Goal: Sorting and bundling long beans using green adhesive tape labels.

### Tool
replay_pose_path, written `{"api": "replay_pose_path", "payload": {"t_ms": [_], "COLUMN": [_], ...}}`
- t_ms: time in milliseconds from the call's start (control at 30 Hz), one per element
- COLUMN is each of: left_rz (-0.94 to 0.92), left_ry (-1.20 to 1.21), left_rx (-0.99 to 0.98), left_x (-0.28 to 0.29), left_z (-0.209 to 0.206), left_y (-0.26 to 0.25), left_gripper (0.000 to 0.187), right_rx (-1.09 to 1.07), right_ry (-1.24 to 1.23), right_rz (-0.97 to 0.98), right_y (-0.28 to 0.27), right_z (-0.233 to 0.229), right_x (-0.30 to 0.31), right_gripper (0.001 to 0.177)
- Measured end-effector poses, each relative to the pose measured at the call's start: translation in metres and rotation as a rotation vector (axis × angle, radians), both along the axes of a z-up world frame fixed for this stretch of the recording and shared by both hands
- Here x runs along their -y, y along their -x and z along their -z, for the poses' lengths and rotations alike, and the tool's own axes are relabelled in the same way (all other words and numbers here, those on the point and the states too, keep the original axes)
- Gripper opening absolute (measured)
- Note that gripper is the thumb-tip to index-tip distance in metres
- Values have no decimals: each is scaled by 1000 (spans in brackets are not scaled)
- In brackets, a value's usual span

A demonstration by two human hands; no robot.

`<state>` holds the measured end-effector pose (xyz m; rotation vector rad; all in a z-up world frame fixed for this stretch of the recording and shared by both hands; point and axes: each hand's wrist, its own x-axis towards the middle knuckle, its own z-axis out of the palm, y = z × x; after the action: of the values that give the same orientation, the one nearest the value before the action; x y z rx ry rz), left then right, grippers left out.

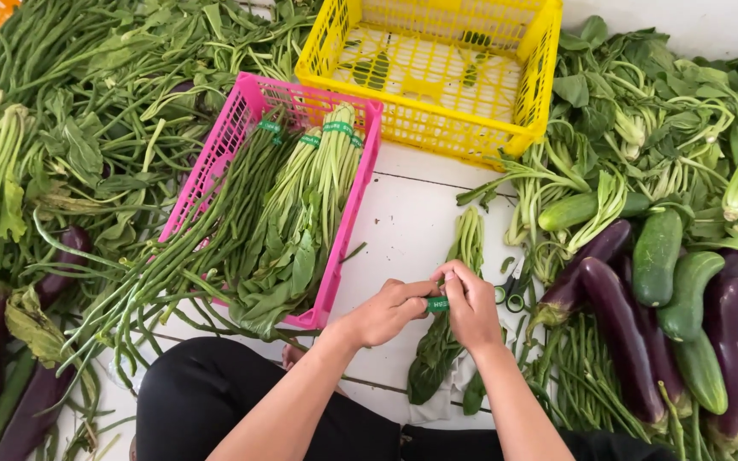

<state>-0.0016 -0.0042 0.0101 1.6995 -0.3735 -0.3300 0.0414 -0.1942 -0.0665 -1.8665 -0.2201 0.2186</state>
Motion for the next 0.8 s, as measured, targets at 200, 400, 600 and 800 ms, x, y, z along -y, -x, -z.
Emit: {"api": "replay_pose_path", "payload": {"t_ms": [200,400,600,800], "left_rz": [-25,28,-44,24], "left_ry": [-109,-187,-344,-149], "left_rx": [-48,3,-124,4], "left_x": [0,-2,4,-1], "left_z": [0,4,25,7], "left_y": [-1,2,3,2], "left_gripper": [27,27,50,21], "right_rx": [-16,-44,-50,-35], "right_ry": [14,28,44,4], "right_rz": [-9,-2,10,3], "right_y": [-1,0,0,0], "right_z": [5,1,-2,-1], "right_x": [-1,-1,-2,-3], "right_gripper": [32,30,33,32]}}
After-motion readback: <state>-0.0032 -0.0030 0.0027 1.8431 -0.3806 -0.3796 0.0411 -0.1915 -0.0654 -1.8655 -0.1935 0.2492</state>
